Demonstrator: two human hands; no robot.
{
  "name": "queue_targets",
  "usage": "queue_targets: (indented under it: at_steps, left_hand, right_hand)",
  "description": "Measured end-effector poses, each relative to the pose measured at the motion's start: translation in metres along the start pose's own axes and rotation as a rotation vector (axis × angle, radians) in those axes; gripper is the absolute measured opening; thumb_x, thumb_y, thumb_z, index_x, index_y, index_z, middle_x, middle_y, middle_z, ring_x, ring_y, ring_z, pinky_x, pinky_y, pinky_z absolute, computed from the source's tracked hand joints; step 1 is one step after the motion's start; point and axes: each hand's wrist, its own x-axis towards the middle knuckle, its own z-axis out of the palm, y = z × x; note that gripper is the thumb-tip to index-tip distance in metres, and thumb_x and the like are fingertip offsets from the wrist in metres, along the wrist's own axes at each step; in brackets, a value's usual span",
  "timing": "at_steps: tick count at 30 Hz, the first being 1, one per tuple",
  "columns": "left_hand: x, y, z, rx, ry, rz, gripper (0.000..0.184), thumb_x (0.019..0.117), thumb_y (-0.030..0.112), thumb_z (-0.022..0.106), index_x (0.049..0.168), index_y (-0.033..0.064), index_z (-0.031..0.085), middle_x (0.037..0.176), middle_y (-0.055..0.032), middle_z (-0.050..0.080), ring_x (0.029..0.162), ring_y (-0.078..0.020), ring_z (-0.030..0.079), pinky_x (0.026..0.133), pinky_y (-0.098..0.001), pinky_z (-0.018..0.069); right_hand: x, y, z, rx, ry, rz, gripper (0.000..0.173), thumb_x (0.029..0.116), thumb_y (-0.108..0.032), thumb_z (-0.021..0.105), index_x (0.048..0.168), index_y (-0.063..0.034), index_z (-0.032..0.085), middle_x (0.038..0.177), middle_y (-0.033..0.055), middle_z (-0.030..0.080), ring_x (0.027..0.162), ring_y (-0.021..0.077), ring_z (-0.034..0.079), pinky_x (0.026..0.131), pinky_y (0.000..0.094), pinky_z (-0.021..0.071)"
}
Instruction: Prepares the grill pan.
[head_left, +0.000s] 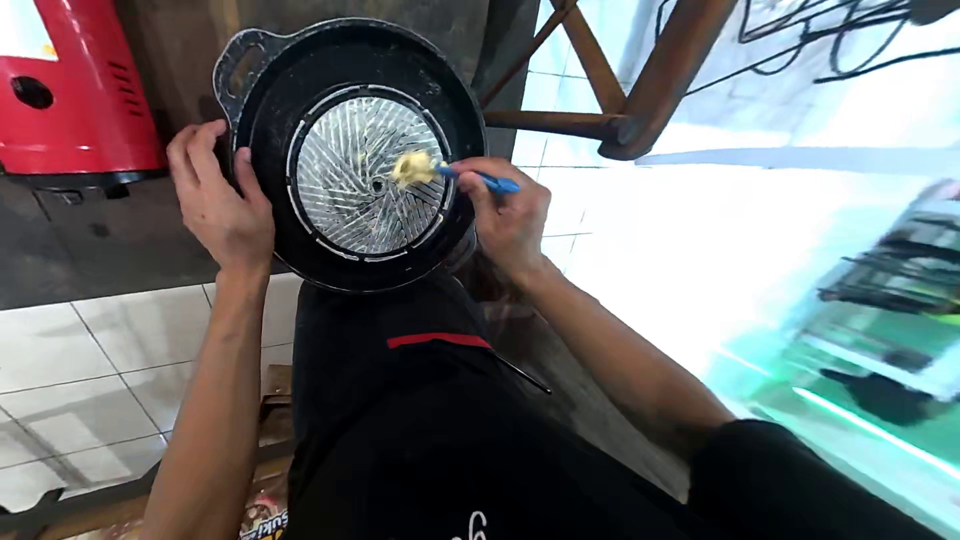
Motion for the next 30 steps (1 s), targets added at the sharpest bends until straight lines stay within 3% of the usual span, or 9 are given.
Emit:
queue_targets:
  at_steps: [4,6,9,11,15,17,21,26,30]
  left_hand:
    - [0.001,-0.002,0.001,0.017,0.029,0.042,0.038,0.108,0.031,0.05,0.135,0.0071,0.06,0.135,-0.0172,0.061,0.128,-0.0277,0.058,0.107,-0.0374,0.0472]
    - [0.002,-0.002,-0.001,0.026,-0.023,0.025,0.041,0.1078,0.033,0.048,0.137,0.0071,0.059,0.138,-0.0171,0.06,0.132,-0.028,0.056,0.11,-0.0392,0.0451]
    - [0.004,-0.002,-0.004,0.031,-0.082,-0.003,0.044,0.1082,0.036,0.046,0.139,0.0074,0.056,0.141,-0.0176,0.058,0.134,-0.0278,0.054,0.112,-0.0394,0.0433]
    - [0.002,-0.001,-0.008,0.024,-0.098,0.001,0.043,0.1088,0.034,0.044,0.139,0.0057,0.056,0.141,-0.0195,0.057,0.134,-0.0303,0.054,0.111,-0.0408,0.0434]
    - [0.004,-0.004,-0.009,0.022,-0.098,0.044,0.042,0.1093,0.031,0.041,0.14,0.0063,0.055,0.14,-0.0193,0.058,0.134,-0.0308,0.054,0.11,-0.0427,0.0439]
    - [0.003,-0.009,-0.009,0.012,-0.093,0.064,0.042,0.109,0.032,0.041,0.14,0.0061,0.055,0.141,-0.0196,0.058,0.135,-0.0308,0.053,0.112,-0.042,0.0423]
    - [0.001,-0.012,-0.011,-0.004,-0.099,0.094,0.042,0.1089,0.032,0.042,0.139,0.0057,0.055,0.14,-0.0188,0.058,0.136,-0.03,0.051,0.114,-0.0403,0.0395]
    - [0.004,-0.016,-0.016,-0.082,-0.101,0.134,0.044,0.1092,0.032,0.04,0.14,0.0022,0.053,0.14,-0.0222,0.057,0.136,-0.0322,0.052,0.114,-0.0425,0.0401]
    - [0.004,-0.017,-0.017,-0.128,-0.134,0.16,0.045,0.1094,0.03,0.039,0.14,0.0008,0.052,0.14,-0.0232,0.056,0.136,-0.0323,0.051,0.114,-0.0416,0.0407]
  right_hand:
    - [-0.039,-0.006,0.003,-0.12,-0.278,-0.341,0.022,0.1026,-0.024,0.063,0.111,-0.0083,0.076,0.109,0.0085,0.076,0.109,0.0214,0.07,0.1,0.0379,0.0541]
    - [-0.039,-0.006,0.0,0.095,-0.401,-0.253,0.022,0.1028,-0.022,0.063,0.111,-0.0061,0.076,0.109,0.0077,0.076,0.108,0.0186,0.071,0.101,0.0353,0.0553]
    - [-0.026,0.011,-0.005,0.251,-0.016,0.138,0.019,0.1014,-0.01,0.061,0.108,0.0025,0.074,0.106,0.0104,0.077,0.096,0.0165,0.075,0.087,0.0376,0.0637]
    - [-0.034,0.014,-0.004,0.073,0.143,0.12,0.019,0.1031,-0.008,0.058,0.111,0.0033,0.072,0.109,0.0121,0.075,0.099,0.0175,0.073,0.088,0.0365,0.0628]
    - [-0.078,-0.005,-0.001,-0.141,-0.156,-0.229,0.022,0.1026,-0.025,0.064,0.11,-0.008,0.076,0.107,0.0096,0.076,0.109,0.0214,0.071,0.101,0.0374,0.0553]
    - [-0.076,0.0,-0.002,0.005,-0.138,-0.12,0.024,0.1033,-0.023,0.062,0.109,-0.0048,0.076,0.108,0.0097,0.076,0.107,0.0182,0.072,0.098,0.0351,0.0577]
    - [-0.059,0.013,0.003,0.164,0.234,0.196,0.023,0.1064,-0.014,0.055,0.113,0.0033,0.068,0.11,0.013,0.074,0.097,0.0201,0.074,0.086,0.0388,0.0641]
    - [-0.083,0.005,0.009,0.098,0.073,-0.002,0.023,0.1039,-0.021,0.061,0.107,-0.0013,0.073,0.107,0.011,0.075,0.105,0.0188,0.072,0.094,0.0364,0.0609]
    - [-0.047,0.016,0.001,0.154,0.178,0.144,0.025,0.1053,-0.018,0.057,0.109,0.0022,0.072,0.106,0.0109,0.076,0.096,0.0163,0.074,0.084,0.0364,0.0638]
